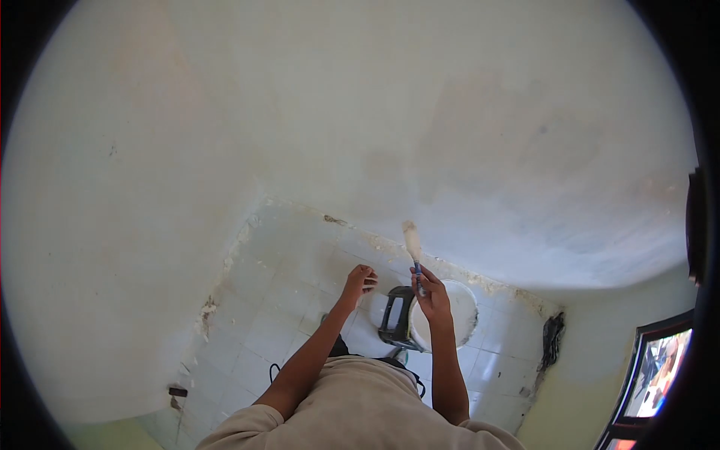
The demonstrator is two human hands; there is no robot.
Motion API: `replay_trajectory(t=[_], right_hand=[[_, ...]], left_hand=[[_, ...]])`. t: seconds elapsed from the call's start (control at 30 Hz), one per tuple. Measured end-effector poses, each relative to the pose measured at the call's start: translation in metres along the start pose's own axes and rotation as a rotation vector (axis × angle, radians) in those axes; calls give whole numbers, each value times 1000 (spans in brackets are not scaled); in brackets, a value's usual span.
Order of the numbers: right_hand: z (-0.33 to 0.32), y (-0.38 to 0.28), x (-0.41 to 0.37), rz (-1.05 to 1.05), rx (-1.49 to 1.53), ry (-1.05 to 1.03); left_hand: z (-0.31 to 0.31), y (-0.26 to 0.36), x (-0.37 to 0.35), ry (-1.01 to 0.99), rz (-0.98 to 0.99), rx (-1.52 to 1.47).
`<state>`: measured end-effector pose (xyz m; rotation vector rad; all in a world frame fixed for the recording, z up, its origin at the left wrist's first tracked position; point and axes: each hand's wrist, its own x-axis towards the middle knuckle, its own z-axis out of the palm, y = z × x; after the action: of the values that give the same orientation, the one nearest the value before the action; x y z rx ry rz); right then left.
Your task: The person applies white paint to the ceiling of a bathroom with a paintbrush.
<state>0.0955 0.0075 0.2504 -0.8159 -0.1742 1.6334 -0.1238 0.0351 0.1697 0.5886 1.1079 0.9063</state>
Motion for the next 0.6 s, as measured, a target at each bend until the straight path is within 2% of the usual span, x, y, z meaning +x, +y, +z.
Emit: replay_trajectory(t=[0.07, 0.13, 0.27, 0.33, 0.43, 0.6], right_hand=[[25, 25, 18, 124, 36, -172], [52, 43, 31, 93, -23, -175], [83, 80, 59, 57, 40, -41], [97, 89, 73, -95, -258, 53], [123, 88, 99, -139, -421, 150], [147, 75, 164, -162, -459, 184]], left_hand=[[-30, 33, 7, 0, 28, -35], [-55, 65, 17, -4, 43, -26], [-87, 114, 32, 26, 101, -9], [-91, 133, 41, 27, 142, -20], [-88, 153, 64, 7, 122, -8], [-82, 166, 106, -42, 93, 40]])
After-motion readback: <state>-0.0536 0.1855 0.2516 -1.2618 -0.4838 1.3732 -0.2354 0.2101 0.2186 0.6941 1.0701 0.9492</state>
